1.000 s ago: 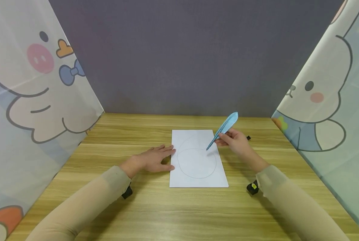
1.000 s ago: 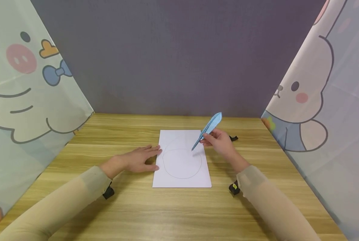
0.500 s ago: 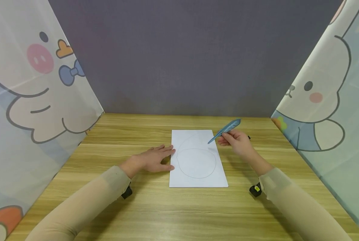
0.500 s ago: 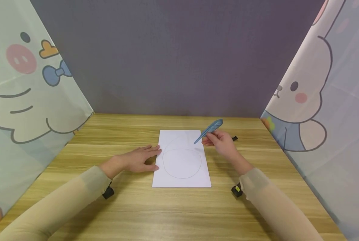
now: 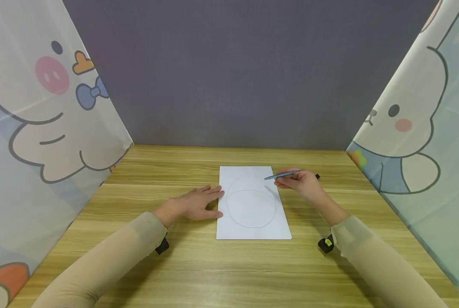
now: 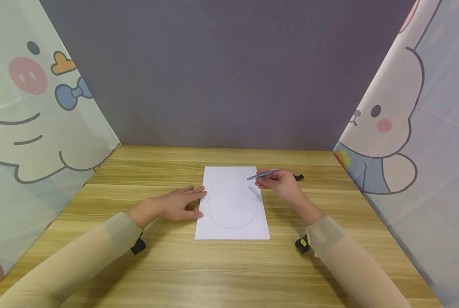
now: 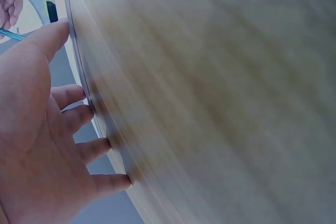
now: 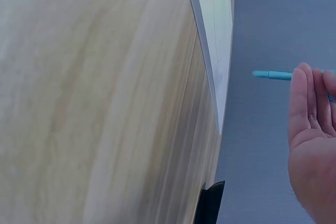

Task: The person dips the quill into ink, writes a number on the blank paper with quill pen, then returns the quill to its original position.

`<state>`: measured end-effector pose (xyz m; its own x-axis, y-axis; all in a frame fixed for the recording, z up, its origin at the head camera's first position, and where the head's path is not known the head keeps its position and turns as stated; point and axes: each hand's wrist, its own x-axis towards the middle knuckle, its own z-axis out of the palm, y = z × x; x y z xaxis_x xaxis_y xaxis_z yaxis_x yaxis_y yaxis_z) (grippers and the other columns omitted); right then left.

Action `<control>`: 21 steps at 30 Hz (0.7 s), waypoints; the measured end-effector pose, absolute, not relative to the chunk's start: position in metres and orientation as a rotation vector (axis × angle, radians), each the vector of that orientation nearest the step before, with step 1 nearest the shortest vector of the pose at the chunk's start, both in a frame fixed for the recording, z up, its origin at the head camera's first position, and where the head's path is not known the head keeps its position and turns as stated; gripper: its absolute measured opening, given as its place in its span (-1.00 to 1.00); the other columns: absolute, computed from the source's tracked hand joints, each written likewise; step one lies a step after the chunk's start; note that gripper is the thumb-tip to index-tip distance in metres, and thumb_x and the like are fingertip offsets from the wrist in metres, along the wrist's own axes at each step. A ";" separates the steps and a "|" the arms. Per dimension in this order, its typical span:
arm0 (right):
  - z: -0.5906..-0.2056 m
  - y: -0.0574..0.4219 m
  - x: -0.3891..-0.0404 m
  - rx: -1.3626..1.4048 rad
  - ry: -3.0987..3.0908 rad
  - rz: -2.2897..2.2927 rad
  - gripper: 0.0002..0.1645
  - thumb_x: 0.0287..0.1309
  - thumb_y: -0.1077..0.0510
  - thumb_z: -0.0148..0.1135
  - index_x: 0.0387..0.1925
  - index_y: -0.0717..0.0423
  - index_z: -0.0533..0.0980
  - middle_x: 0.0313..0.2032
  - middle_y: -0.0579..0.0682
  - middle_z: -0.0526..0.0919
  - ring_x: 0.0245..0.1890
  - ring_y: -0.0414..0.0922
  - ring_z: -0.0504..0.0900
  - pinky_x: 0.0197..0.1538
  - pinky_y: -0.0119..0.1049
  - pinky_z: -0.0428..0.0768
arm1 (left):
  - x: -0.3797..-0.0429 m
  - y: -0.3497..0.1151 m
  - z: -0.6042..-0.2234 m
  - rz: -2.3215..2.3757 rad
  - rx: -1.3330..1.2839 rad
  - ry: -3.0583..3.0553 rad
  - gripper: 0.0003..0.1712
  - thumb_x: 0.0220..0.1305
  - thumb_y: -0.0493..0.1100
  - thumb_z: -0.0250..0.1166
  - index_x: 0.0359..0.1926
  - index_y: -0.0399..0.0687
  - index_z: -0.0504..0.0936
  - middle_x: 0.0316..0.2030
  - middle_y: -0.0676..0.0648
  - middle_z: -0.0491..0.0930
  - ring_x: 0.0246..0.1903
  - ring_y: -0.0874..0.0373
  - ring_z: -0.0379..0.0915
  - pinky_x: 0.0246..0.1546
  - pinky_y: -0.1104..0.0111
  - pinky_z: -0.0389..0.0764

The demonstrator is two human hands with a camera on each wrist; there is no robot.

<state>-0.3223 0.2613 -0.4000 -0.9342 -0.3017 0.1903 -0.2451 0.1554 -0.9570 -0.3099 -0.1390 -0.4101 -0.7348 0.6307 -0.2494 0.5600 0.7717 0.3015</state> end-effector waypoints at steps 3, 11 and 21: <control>-0.399 0.261 -0.321 -0.540 2.348 -1.927 -0.60 0.59 0.39 0.18 0.30 0.58 0.56 -0.05 0.00 0.89 -0.04 -0.23 0.88 0.21 -0.05 0.79 | -0.310 -0.139 -0.410 0.296 0.915 2.628 0.02 0.62 0.46 0.09 0.81 0.09 0.02 0.80 -0.02 -0.10 0.78 -0.24 -0.24 0.69 -0.39 -0.09; -0.394 0.262 -0.316 -0.529 2.232 -1.946 -0.50 0.69 0.36 -0.11 0.44 0.57 0.44 0.23 0.17 0.75 0.09 -0.20 0.85 0.31 -0.08 0.74 | -0.310 -0.139 -0.410 0.309 0.912 2.628 0.02 0.62 0.45 0.10 0.80 0.08 0.04 0.80 -0.03 -0.09 0.78 -0.25 -0.23 0.69 -0.39 -0.10; -0.399 0.272 -0.313 -0.445 2.466 -1.784 -0.47 0.61 0.05 0.30 0.40 0.27 0.62 0.28 -0.11 0.76 0.15 -0.39 0.72 0.21 -0.48 0.70 | -0.311 -0.139 -0.411 0.306 0.907 2.628 0.03 0.61 0.47 0.09 0.80 0.09 0.04 0.81 -0.02 -0.10 0.78 -0.24 -0.23 0.70 -0.38 -0.09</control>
